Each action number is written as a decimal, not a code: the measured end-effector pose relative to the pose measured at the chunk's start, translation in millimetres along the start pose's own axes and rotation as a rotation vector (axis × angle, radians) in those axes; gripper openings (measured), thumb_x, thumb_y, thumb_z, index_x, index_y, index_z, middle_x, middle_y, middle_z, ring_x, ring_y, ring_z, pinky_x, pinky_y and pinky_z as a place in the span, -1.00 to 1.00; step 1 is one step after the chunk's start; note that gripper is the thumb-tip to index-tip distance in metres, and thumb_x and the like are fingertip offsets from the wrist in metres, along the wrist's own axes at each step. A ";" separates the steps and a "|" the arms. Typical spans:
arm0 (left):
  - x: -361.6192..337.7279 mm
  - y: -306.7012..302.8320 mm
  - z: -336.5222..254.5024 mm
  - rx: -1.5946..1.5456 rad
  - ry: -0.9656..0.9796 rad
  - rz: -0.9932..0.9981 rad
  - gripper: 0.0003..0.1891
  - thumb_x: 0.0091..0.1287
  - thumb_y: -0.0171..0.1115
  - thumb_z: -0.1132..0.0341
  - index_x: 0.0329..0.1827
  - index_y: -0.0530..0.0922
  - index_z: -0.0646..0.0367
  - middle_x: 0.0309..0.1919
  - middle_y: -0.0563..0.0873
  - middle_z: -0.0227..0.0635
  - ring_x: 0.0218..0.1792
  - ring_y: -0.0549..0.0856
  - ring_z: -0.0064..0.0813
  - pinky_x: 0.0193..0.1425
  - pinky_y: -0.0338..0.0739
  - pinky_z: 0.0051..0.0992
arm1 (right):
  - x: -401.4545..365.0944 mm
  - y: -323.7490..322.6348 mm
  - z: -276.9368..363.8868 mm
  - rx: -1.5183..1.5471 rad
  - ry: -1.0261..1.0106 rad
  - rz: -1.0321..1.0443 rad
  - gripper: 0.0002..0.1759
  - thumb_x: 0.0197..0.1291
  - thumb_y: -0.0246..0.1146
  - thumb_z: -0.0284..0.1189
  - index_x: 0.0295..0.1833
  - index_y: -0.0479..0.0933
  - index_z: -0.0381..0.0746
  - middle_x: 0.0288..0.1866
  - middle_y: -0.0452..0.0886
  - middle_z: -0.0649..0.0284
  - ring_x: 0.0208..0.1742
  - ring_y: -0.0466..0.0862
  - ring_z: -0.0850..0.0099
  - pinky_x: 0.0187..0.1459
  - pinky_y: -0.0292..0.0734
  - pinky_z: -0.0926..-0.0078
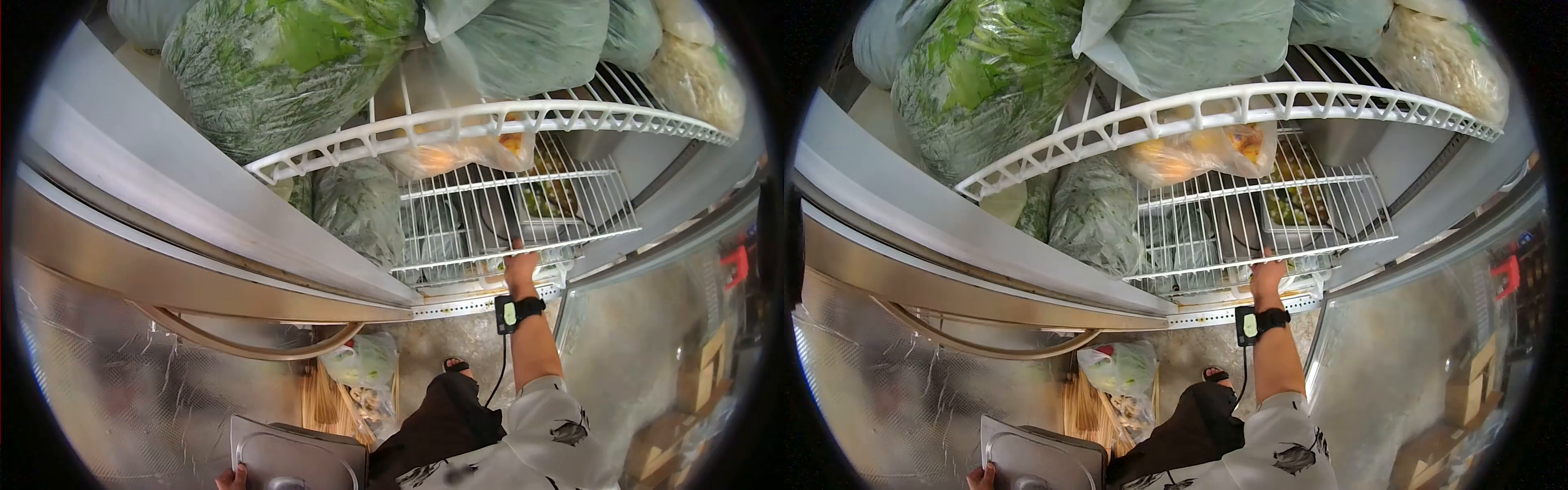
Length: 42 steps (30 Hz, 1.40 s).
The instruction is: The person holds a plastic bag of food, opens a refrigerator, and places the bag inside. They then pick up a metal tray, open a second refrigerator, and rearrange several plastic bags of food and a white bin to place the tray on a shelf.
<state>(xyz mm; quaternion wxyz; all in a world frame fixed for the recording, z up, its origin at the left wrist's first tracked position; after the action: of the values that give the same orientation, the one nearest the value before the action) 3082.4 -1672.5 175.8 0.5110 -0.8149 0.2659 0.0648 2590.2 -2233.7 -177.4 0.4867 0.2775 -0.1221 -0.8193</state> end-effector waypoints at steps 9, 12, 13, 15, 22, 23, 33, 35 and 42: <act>-4.9 3.7 -14.9 -0.008 -0.009 0.027 -0.66 0.25 0.15 0.16 -0.56 0.47 0.25 -0.72 0.40 -0.51 -0.67 0.30 -0.66 -0.66 0.16 -0.55 | -102.2 43.3 4.1 0.022 0.055 -0.070 -0.77 0.20 0.15 -0.41 -0.24 0.26 -0.32 -0.37 0.44 0.20 -0.50 0.50 0.44 -0.47 0.60 0.46; -3.6 3.8 -13.6 -0.013 -0.016 0.022 -0.67 0.25 0.16 0.17 -0.57 0.47 0.24 -0.72 0.40 -0.52 -0.67 0.29 -0.67 -0.67 0.15 -0.56 | -115.4 44.3 -13.3 0.034 0.041 -0.048 -0.78 0.18 0.16 -0.43 -0.29 0.28 -0.33 -0.41 0.43 0.21 -0.51 0.50 0.45 -0.49 0.60 0.45; -2.3 3.7 -11.1 -0.012 -0.015 0.021 -0.67 0.25 0.16 0.17 -0.57 0.47 0.24 -0.72 0.40 -0.52 -0.67 0.29 -0.67 -0.67 0.15 -0.56 | -120.0 48.9 -17.5 0.041 0.065 -0.027 -0.79 0.18 0.15 -0.43 -0.31 0.29 -0.33 -0.43 0.43 0.22 -0.51 0.50 0.45 -0.51 0.60 0.45; 2.2 1.6 -2.4 -0.009 -0.007 -0.019 -0.69 0.25 0.16 0.19 -0.56 0.47 0.21 -0.71 0.40 -0.55 -0.68 0.28 -0.69 -0.67 0.13 -0.59 | -132.0 60.7 -19.7 0.037 0.058 -0.013 -0.80 0.17 0.15 -0.45 -0.33 0.29 -0.34 -0.45 0.42 0.22 -0.51 0.50 0.45 -0.53 0.60 0.44; 9.9 -5.6 14.1 -0.024 0.038 0.010 -0.73 0.26 0.16 0.20 -0.55 0.47 0.16 -0.70 0.41 -0.57 -0.68 0.29 -0.72 -0.67 0.12 -0.63 | -150.2 105.8 -51.5 0.001 0.071 0.086 -0.82 0.15 0.09 -0.53 -0.38 0.21 -0.33 -0.55 0.38 0.21 -0.65 0.47 0.45 -0.64 0.53 0.40; 12.4 -6.3 19.1 -0.029 0.030 0.010 -0.73 0.26 0.16 0.21 -0.55 0.47 0.16 -0.70 0.40 -0.57 -0.68 0.29 -0.72 -0.67 0.13 -0.63 | -146.6 109.2 -53.8 0.004 0.071 0.085 -0.82 0.15 0.09 -0.53 -0.38 0.21 -0.33 -0.55 0.38 0.21 -0.65 0.47 0.45 -0.64 0.53 0.40; -2.2 -6.6 10.2 -0.033 -0.017 0.002 -0.75 0.28 0.12 0.26 -0.49 0.50 0.23 -0.65 0.45 -0.55 -0.62 0.35 -0.71 -0.62 0.18 -0.64 | -143.8 158.2 -92.0 0.053 0.209 0.106 -0.84 0.19 0.11 -0.51 -0.14 0.41 -0.34 -0.42 0.48 0.22 -0.42 0.51 0.42 -0.46 0.57 0.43; -7.1 -5.7 11.9 -0.081 -0.016 0.014 -0.75 0.29 0.12 0.26 -0.51 0.49 0.23 -0.66 0.45 -0.55 -0.63 0.34 -0.70 -0.62 0.18 -0.64 | -118.2 158.2 -111.1 -0.507 -0.090 0.357 -0.81 0.22 0.10 -0.40 -0.14 0.40 -0.30 -0.44 0.48 0.23 -0.42 0.49 0.45 -0.52 0.44 0.49; -1.0 -16.4 32.4 -0.138 0.030 0.033 -0.73 0.28 0.12 0.26 -0.55 0.48 0.22 -0.71 0.43 -0.52 -0.69 0.31 -0.69 -0.67 0.16 -0.62 | -128.6 173.6 -89.2 -0.071 0.273 0.319 -0.68 0.17 0.20 -0.24 -0.21 0.38 -0.29 -0.39 0.52 0.22 -0.45 0.54 0.47 -0.47 0.48 0.54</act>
<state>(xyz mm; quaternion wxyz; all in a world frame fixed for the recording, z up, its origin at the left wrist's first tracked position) 3095.1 -1638.5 174.1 0.4482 -0.8446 0.2819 0.0793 2815.9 -2202.5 -125.4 0.6319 0.3457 -0.0683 -0.6903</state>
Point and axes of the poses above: each hand's wrist, its own x-axis towards the middle knuckle, its own y-axis out of the palm, z = x × y, the point moved 6 cm from there along x, towards the middle knuckle
